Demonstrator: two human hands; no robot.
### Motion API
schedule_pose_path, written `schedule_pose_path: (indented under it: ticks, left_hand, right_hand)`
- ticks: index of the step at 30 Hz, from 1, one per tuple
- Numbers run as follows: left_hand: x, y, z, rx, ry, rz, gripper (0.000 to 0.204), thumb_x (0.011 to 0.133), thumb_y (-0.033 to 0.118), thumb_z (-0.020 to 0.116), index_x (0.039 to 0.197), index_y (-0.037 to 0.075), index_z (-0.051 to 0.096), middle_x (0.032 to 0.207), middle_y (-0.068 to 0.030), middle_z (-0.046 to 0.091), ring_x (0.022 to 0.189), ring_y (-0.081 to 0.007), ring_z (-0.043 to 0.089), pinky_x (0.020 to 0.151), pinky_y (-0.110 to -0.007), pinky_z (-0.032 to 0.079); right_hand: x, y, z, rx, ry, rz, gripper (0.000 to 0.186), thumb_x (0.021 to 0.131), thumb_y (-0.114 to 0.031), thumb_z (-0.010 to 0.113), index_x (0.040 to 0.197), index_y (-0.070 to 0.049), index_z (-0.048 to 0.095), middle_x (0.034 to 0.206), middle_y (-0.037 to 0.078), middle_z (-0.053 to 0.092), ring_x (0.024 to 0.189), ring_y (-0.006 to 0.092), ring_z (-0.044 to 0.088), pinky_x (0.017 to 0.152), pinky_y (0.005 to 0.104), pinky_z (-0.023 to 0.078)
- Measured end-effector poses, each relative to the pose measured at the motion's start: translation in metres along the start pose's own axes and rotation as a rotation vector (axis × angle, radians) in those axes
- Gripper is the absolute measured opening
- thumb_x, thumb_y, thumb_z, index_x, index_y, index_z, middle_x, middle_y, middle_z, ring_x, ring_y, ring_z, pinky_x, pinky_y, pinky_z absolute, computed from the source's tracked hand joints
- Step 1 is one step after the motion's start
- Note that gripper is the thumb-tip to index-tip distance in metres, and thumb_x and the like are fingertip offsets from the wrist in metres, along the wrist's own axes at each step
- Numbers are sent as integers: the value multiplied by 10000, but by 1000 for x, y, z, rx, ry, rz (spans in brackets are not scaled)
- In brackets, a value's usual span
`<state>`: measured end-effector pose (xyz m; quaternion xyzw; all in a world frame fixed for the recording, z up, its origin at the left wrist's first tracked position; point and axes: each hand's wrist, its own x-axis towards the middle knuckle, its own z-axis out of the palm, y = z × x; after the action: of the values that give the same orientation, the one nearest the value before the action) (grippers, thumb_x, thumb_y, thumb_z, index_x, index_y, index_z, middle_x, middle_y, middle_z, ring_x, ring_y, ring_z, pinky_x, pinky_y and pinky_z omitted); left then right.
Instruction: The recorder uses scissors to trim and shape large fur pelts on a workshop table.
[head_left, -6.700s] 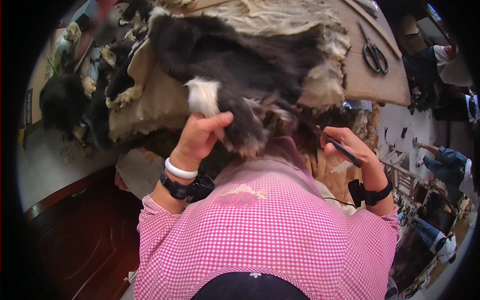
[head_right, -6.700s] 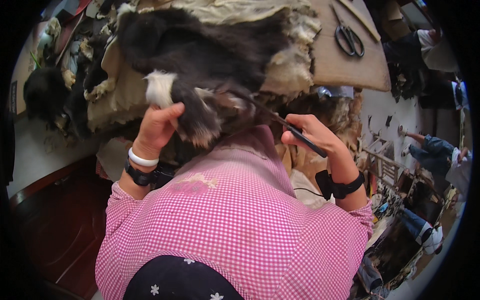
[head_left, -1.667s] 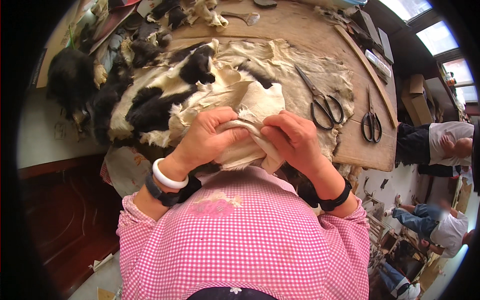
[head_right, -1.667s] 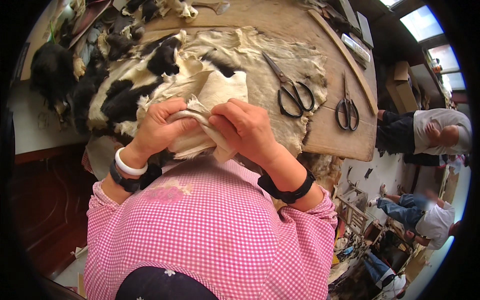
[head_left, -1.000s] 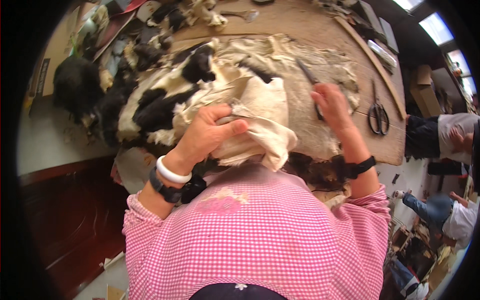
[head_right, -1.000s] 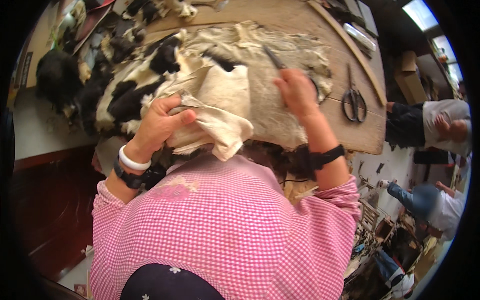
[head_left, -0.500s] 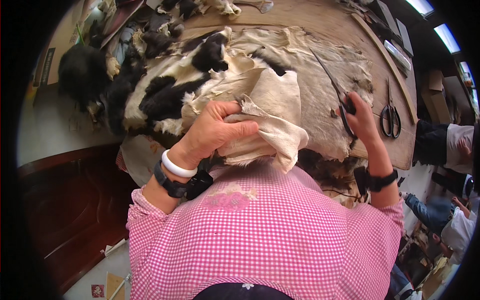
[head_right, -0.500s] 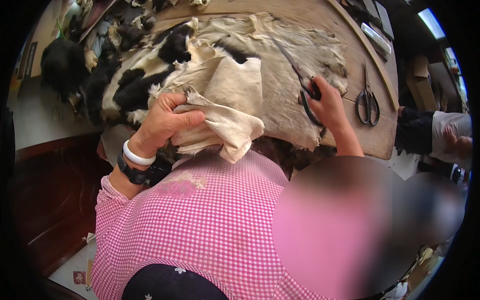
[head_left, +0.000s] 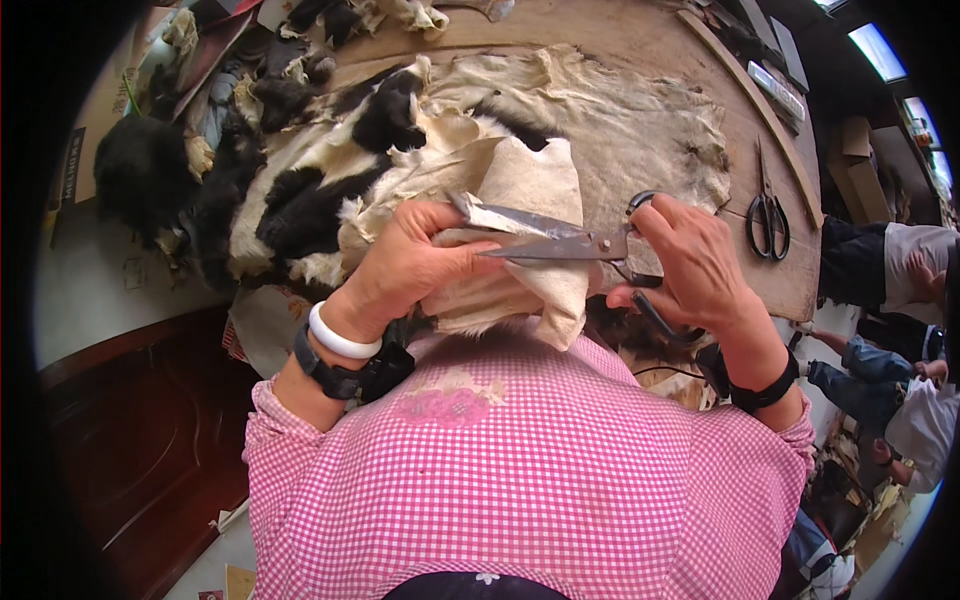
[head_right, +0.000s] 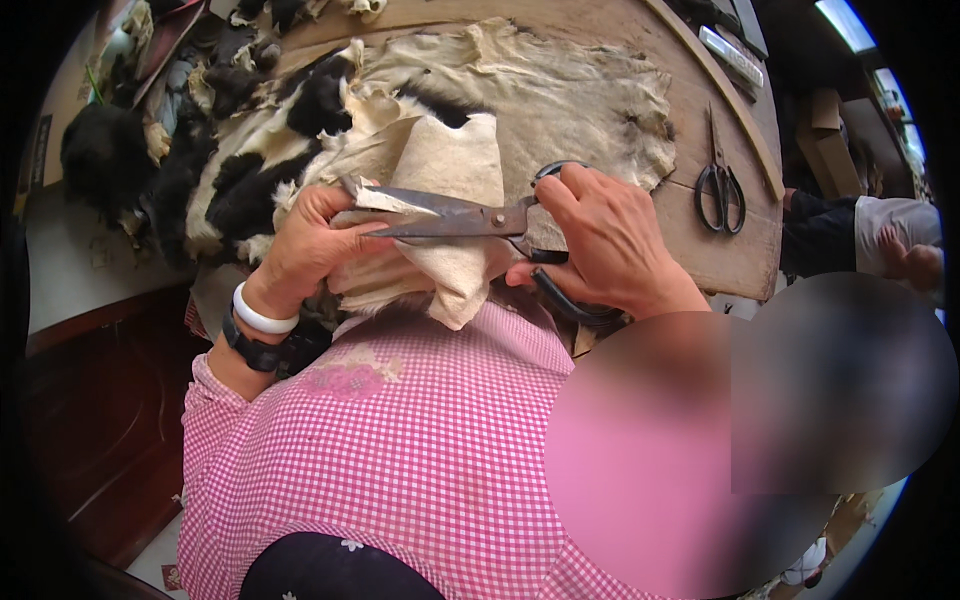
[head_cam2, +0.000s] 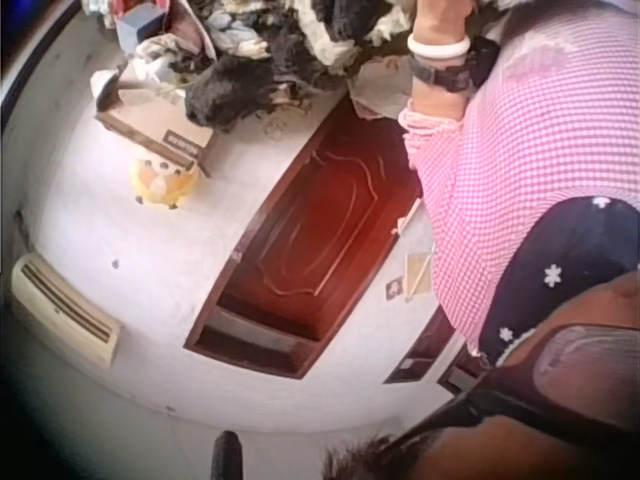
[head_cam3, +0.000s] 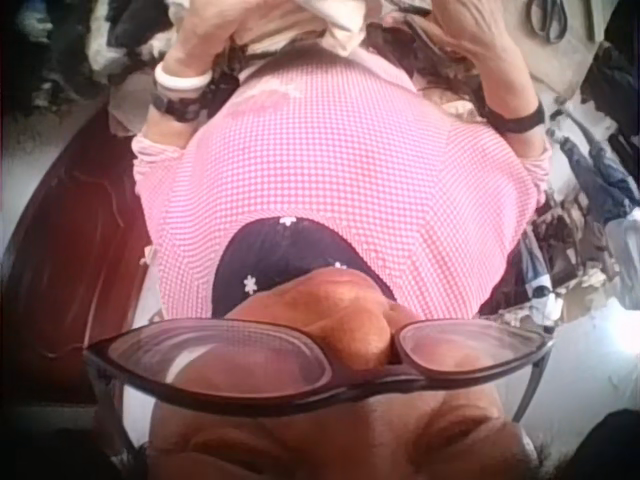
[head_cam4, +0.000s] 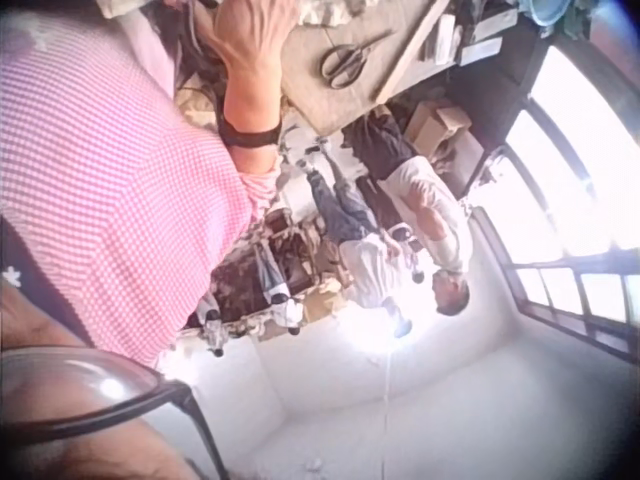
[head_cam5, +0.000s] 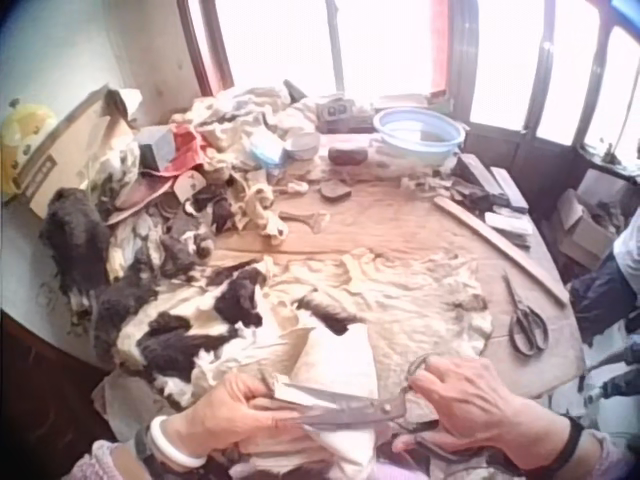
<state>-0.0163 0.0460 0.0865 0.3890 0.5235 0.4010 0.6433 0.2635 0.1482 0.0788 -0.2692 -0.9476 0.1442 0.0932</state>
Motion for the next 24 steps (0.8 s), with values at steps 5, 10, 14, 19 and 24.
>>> schedule_pose_path:
  ticks: [5,10,14,19,24]
  left_hand:
    - [0,0,0,-102,2,-32,218,825,13,702,1040,-23,694,950,-48,698,836,-73,615,761,-204,504]
    - [3,-3,-1,-73,-43,5,224,820,15,707,1042,-15,693,967,-49,698,860,-81,616,805,-224,501]
    - [3,-3,-1,-135,-14,-1,220,810,12,711,1025,-23,682,991,-42,690,903,-85,620,827,-222,494]
    - [3,-2,1,-148,-32,-44,221,812,45,732,1022,-7,689,954,-34,685,838,-69,603,769,-209,498]
    - [3,-1,1,-116,-12,-17,230,810,57,737,1026,-5,685,917,-15,677,817,-63,595,756,-201,493]
  right_hand:
    - [3,3,1,-60,25,-55,772,678,-774,578,838,-21,522,770,108,509,690,279,558,609,385,416]
    - [2,6,5,-5,-49,-49,761,687,-777,568,766,-24,494,674,109,505,602,286,551,572,394,411]
    - [-1,10,11,30,-63,-47,744,699,-775,562,688,-40,447,583,113,486,515,299,534,503,396,398]
    - [-6,13,15,84,-115,26,724,718,-763,560,674,-52,427,573,116,496,499,308,543,476,397,397]
    - [-11,38,10,267,-77,192,713,757,-752,535,709,-46,445,590,116,467,546,313,519,528,387,390]
